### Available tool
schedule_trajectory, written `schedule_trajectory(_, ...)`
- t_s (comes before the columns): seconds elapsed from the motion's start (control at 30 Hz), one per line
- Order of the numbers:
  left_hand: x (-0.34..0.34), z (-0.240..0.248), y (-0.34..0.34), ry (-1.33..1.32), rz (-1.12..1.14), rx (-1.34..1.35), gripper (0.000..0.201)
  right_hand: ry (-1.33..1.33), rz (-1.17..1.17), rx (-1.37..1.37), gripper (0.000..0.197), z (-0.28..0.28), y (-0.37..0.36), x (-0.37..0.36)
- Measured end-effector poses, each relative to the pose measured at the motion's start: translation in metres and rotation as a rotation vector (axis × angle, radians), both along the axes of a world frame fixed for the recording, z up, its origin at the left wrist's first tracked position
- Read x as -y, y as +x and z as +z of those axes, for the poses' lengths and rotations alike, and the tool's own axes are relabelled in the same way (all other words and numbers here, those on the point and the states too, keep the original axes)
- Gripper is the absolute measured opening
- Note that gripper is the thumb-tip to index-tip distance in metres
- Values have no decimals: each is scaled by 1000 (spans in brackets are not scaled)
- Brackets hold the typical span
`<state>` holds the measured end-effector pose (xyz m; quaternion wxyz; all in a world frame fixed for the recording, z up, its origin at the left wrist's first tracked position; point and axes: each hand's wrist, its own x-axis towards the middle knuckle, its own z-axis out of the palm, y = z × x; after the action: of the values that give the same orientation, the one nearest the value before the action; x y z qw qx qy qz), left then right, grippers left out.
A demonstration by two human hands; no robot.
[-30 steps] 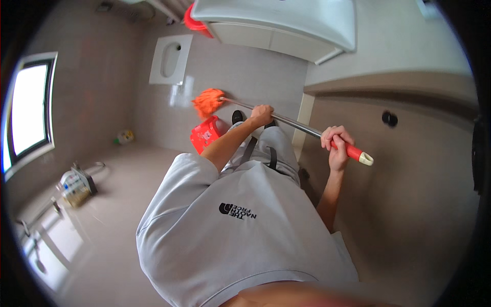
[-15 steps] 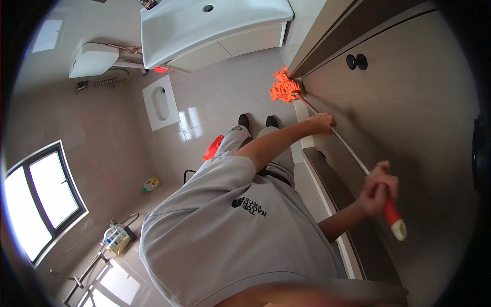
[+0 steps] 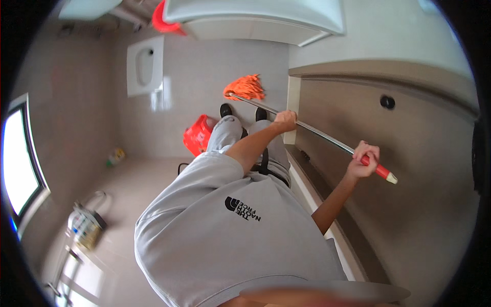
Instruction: Mopping the bathroom floor around the sink and squat toilet.
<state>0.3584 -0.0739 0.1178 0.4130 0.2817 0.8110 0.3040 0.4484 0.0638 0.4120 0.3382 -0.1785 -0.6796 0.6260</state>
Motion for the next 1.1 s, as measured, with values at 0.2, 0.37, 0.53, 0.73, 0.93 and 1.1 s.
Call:
schedule_trajectory(0.2, 180, -57, -51, -123, 467, -87, 17, -197, 392, 234, 30, -78, -100, 119)
schedule_trajectory(0.37, 381, -103, -55, -448, 816, -85, 20, -142, 987, 449, 35, -148, -159, 279)
schedule_trajectory(0.53, 579, -53, -22, -717, 1171, -403, 58, -165, 1398, 527, 25, -179, -177, 461)
schedule_trajectory(0.73, 588, -50, 24, -600, 1431, -387, 88, -135, 1515, 595, 22, -228, -211, 453)
schedule_trajectory(0.93, 501, -55, -6, -393, 1078, -505, 97, -446, 883, 647, 24, -205, -215, 313)
schedule_trajectory(1.1, 366, -63, -46, -53, 638, -450, 96, -475, 486, 425, 27, -156, -150, 123)
